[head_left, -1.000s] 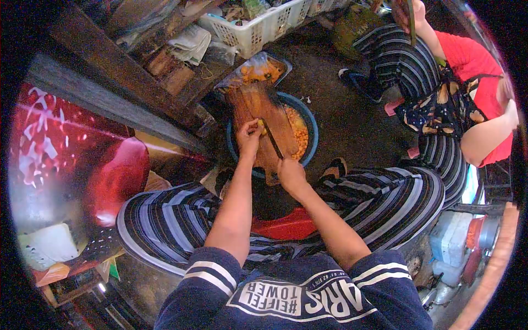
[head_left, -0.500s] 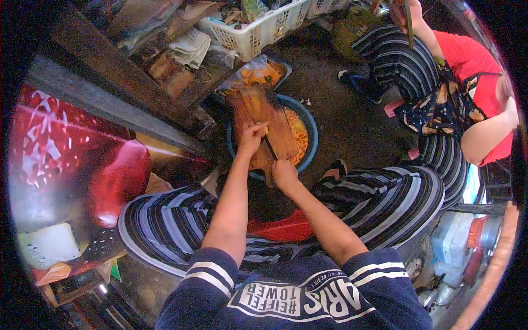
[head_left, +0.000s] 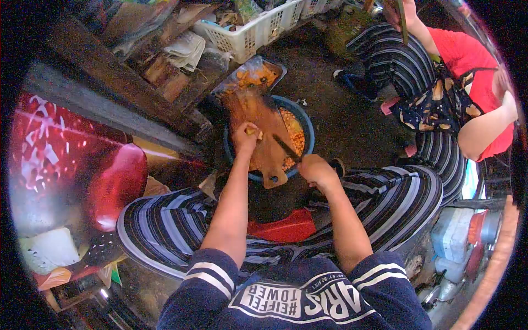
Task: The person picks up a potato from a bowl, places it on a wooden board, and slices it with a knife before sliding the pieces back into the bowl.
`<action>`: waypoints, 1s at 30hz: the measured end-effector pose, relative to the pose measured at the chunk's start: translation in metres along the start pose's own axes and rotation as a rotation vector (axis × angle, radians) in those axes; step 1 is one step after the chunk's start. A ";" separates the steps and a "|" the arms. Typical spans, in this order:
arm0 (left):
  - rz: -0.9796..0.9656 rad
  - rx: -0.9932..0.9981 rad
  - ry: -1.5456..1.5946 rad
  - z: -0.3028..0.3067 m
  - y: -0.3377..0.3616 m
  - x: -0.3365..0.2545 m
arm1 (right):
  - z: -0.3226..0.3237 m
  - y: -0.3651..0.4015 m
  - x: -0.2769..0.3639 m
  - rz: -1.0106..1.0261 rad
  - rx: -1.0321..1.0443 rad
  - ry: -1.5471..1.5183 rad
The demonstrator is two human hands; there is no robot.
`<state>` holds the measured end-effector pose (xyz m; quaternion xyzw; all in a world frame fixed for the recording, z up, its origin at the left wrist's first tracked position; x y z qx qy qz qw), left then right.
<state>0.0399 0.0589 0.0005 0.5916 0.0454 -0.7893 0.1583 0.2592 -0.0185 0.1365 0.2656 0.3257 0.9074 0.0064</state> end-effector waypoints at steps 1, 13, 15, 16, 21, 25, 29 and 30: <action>-0.002 -0.044 0.110 0.008 0.017 -0.030 | -0.001 -0.002 0.002 0.003 0.004 0.002; -0.435 -0.162 -0.394 0.019 0.036 -0.039 | -0.059 -0.037 -0.003 0.068 -0.246 0.097; -0.432 -0.097 -0.384 0.016 0.031 -0.032 | -0.066 -0.033 0.002 0.134 -0.318 0.051; -0.405 -0.136 -0.357 0.019 0.030 -0.026 | -0.070 -0.030 0.003 0.130 -0.318 0.052; -0.421 -0.224 -0.387 0.022 0.034 -0.022 | -0.095 -0.020 0.016 0.177 -0.339 -0.018; -0.476 -0.192 -0.451 0.018 0.041 -0.027 | -0.105 -0.013 0.012 0.122 -0.327 -0.100; -0.441 -0.177 -0.415 0.017 0.041 -0.028 | -0.102 -0.023 -0.003 0.119 -0.283 -0.084; -0.444 -0.176 -0.411 0.015 0.040 -0.027 | -0.098 -0.023 -0.003 0.131 -0.325 -0.011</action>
Point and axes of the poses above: each hand's wrist, its own y-axis away from the middle knuckle, its own z-axis out of the back of the hand, x = y × z, the point moved 4 cm from there along -y, towards the middle knuckle
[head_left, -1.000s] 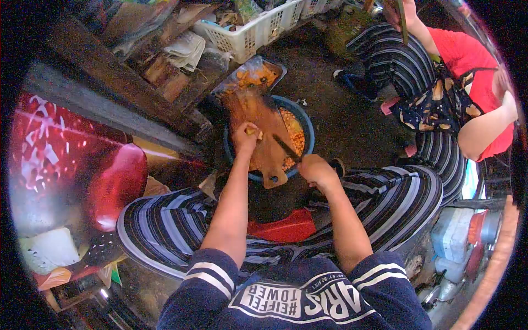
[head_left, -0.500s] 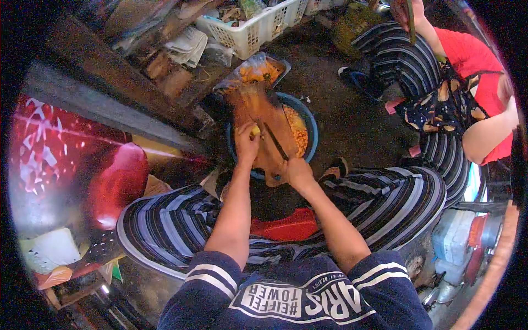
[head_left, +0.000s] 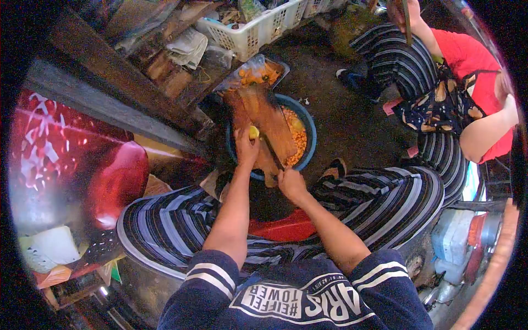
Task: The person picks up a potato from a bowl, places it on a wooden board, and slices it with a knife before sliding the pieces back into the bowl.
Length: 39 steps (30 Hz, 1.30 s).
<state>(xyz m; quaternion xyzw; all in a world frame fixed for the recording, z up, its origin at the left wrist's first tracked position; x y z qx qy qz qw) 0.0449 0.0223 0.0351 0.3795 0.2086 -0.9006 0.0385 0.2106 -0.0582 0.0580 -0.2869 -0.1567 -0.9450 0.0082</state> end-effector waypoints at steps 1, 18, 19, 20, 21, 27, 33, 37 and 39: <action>-0.028 -0.022 -0.013 0.000 0.001 0.000 | 0.004 -0.001 -0.001 0.024 -0.034 0.072; -0.002 0.092 0.119 0.009 -0.018 -0.007 | 0.037 -0.009 -0.014 -0.132 -0.074 0.019; -0.002 0.093 0.122 0.006 -0.014 -0.012 | 0.038 -0.014 -0.022 -0.134 -0.075 0.021; -0.019 0.157 0.139 0.001 -0.009 -0.018 | 0.042 -0.019 -0.031 -0.142 -0.132 0.067; -0.036 0.221 0.156 -0.005 -0.003 -0.019 | 0.048 -0.020 -0.031 -0.150 -0.188 0.113; -0.010 0.223 0.350 -0.007 0.004 -0.013 | 0.043 -0.009 -0.005 -0.053 -0.062 0.060; 0.030 0.234 0.301 -0.006 0.004 -0.014 | 0.023 -0.006 -0.009 0.065 -0.132 0.121; -0.013 0.160 0.226 -0.005 0.007 -0.020 | 0.009 -0.006 -0.007 0.131 -0.058 0.239; -0.023 0.142 0.200 -0.007 0.010 -0.019 | 0.002 -0.006 -0.008 0.183 -0.027 0.289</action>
Point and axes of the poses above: each hand's wrist, its own y-axis away from the middle knuckle, its own z-axis out of the back of the hand, x = y × z, the point moved 4 cm from there along -y, towards the middle knuckle
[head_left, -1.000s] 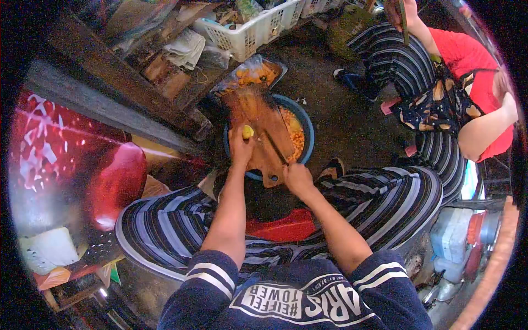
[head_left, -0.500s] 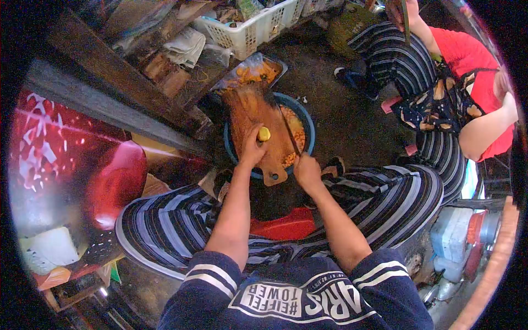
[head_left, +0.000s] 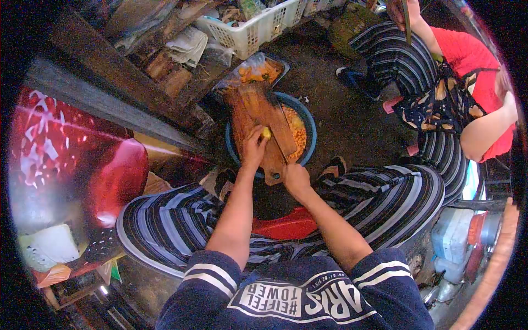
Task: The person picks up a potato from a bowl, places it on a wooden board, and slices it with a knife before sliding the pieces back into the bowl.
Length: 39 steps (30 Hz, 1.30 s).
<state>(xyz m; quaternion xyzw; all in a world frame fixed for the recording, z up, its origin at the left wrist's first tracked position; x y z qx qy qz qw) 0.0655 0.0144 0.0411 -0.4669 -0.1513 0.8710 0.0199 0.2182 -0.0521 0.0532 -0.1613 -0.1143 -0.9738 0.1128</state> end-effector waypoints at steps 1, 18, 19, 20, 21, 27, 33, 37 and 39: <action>-0.011 -0.015 -0.028 0.000 0.001 -0.001 | 0.010 0.003 0.005 -0.015 -0.022 -0.025; -0.003 -0.051 -0.016 0.000 0.010 -0.009 | 0.031 -0.001 0.013 -0.138 -0.056 -0.172; 0.004 -0.049 -0.025 -0.001 0.010 -0.009 | 0.032 -0.001 0.013 -0.139 -0.062 -0.179; 0.004 -0.050 -0.025 -0.001 0.010 -0.009 | 0.032 -0.001 0.014 -0.139 -0.068 -0.188; 0.005 -0.054 -0.020 -0.002 0.010 -0.007 | 0.033 -0.001 0.014 -0.138 -0.068 -0.187; -0.002 -0.073 0.047 -0.005 0.011 0.000 | 0.024 -0.007 0.012 -0.090 -0.015 -0.190; 0.041 -0.079 0.122 -0.004 0.010 0.001 | -0.004 -0.008 0.015 -0.135 0.063 -0.178; 0.084 -0.073 0.164 -0.004 0.011 -0.002 | -0.001 -0.003 0.019 -0.164 -0.020 -0.146; 0.049 -0.073 0.161 -0.006 0.012 0.002 | 0.002 -0.007 0.015 -0.148 -0.053 -0.132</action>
Point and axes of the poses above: each hand's wrist, its own y-axis away from the middle knuckle, its own z-axis out of the back of the hand, x = y × z, the point moved 4 cm from there along -y, towards the middle knuckle
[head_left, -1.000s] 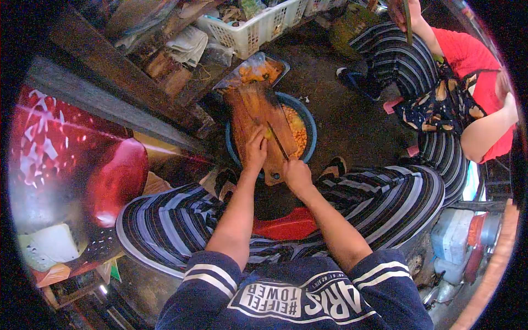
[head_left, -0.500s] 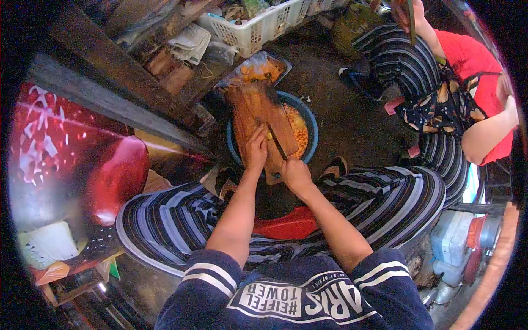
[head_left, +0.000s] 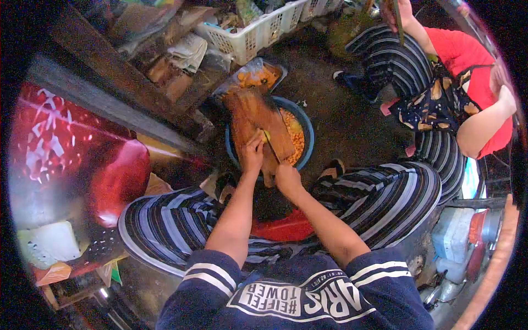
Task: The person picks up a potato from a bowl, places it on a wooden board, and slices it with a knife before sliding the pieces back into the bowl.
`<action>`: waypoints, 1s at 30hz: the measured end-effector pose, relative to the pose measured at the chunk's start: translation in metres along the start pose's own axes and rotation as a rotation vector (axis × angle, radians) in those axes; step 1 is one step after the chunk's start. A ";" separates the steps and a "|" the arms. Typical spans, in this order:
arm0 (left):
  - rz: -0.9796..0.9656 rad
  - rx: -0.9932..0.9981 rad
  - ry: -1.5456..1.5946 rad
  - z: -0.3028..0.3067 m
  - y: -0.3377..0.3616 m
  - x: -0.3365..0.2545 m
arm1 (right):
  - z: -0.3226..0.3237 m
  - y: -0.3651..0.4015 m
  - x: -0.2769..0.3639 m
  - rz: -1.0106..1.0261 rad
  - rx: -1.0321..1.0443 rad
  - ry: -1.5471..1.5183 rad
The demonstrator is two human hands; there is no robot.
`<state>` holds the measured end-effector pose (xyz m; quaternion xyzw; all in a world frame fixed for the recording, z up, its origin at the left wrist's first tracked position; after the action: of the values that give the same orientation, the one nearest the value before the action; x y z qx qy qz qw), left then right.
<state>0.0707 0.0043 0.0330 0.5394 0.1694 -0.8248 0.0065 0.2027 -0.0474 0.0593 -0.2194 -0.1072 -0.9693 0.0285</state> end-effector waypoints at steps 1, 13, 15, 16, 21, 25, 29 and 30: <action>-0.019 0.000 -0.005 0.001 -0.002 -0.001 | -0.006 -0.003 -0.006 0.014 0.038 -0.006; -0.002 -0.022 -0.092 0.006 0.001 -0.004 | 0.023 0.002 0.007 0.010 0.005 -0.034; -0.031 -0.057 -0.141 0.004 0.002 -0.001 | 0.026 0.004 0.011 0.024 0.039 -0.004; -0.061 -0.092 -0.190 0.004 0.002 -0.001 | 0.027 0.005 0.012 0.005 0.035 0.001; -0.004 -0.097 -0.175 0.002 0.004 0.000 | 0.028 0.006 0.012 0.052 -0.002 -0.037; -0.012 -0.096 -0.114 0.002 0.002 -0.003 | 0.012 0.007 0.013 0.092 0.036 0.028; 0.010 -0.086 -0.136 0.000 0.006 0.004 | 0.007 0.011 0.015 0.115 0.078 0.071; -0.007 -0.099 -0.094 0.000 0.005 0.004 | 0.003 0.010 0.011 0.112 0.073 0.072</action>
<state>0.0702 0.0007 0.0281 0.4984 0.2115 -0.8399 0.0383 0.1955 -0.0570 0.0686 -0.1889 -0.1289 -0.9689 0.0945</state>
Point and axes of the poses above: each hand's wrist, its own y-axis away from the middle knuckle, its own z-axis out of the back of the hand, x = y × z, the point moved 4 cm from there along -y, towards the middle knuckle
